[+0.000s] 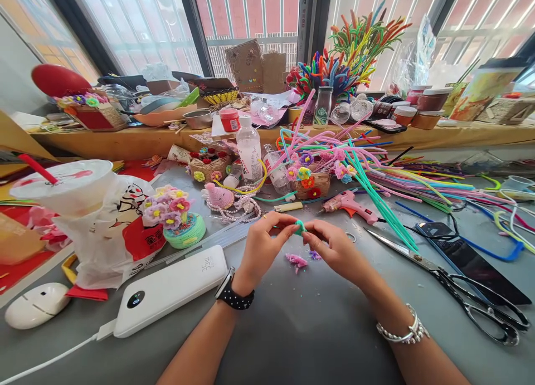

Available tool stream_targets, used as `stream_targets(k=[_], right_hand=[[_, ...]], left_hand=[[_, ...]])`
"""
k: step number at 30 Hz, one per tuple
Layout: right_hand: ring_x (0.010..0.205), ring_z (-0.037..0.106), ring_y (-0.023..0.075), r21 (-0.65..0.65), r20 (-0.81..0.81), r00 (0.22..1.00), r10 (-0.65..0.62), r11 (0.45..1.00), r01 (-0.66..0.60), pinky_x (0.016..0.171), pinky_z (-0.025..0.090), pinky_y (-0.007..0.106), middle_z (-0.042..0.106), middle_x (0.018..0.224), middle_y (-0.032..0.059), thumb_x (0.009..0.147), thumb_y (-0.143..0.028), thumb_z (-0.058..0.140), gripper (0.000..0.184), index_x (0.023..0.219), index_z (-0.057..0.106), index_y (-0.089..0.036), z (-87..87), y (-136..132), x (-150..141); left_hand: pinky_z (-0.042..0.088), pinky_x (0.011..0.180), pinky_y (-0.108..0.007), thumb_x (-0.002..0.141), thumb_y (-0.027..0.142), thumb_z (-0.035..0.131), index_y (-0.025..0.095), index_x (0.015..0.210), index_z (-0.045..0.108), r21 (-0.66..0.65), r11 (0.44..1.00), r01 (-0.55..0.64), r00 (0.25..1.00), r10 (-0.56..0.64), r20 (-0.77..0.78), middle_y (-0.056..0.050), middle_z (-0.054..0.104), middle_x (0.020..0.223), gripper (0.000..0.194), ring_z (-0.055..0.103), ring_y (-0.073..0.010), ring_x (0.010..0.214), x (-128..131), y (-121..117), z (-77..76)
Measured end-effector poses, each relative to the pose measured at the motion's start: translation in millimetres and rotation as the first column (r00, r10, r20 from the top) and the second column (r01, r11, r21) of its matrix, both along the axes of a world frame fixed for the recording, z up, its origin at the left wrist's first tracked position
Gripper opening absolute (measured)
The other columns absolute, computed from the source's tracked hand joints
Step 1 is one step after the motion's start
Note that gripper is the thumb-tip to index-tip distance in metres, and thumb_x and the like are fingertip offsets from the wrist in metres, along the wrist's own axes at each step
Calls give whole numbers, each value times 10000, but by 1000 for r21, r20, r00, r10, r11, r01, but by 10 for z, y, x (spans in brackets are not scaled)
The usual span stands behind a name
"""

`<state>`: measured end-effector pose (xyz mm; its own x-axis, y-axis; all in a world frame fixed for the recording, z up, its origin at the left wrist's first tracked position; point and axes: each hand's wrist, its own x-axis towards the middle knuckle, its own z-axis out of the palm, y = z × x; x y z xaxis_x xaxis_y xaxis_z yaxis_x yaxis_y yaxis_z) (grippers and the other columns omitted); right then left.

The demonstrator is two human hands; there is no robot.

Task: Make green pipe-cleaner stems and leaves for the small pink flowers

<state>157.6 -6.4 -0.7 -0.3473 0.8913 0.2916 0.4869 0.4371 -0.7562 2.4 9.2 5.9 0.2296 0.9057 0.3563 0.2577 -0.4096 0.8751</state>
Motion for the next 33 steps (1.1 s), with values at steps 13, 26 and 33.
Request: stream_targets(k=[13,26,33], right_hand=[[572,487,131,150,-47,992,-116,981,122,544,358,224,539,618,11,832,-230,389,207,777,580,-177,14,-48,-70],[595,486,137,171,-44,996,-75,982,81,560,361,233,527,637,21,837,-260,384,222,823,589,-177,33,-41,-13],[488,452,97,-60,-141,989,37,997,-46,468,346,208,506,563,-11,815,-309,421,233,763,596,-163,127,-68,34]], left_hand=[[473,628,-222,748,211,518,165,828,616,133,991,19,1000,-17,-18,-31,570,775,135,559,-122,693,35,-46,-35],[416,622,-234,787,246,461,173,856,540,299,952,59,962,26,-272,-20,558,721,127,523,-111,623,3,-59,-25],[410,662,-230,793,169,442,181,862,540,415,894,168,953,-39,-302,-31,576,758,121,515,-122,709,-34,-97,30]])
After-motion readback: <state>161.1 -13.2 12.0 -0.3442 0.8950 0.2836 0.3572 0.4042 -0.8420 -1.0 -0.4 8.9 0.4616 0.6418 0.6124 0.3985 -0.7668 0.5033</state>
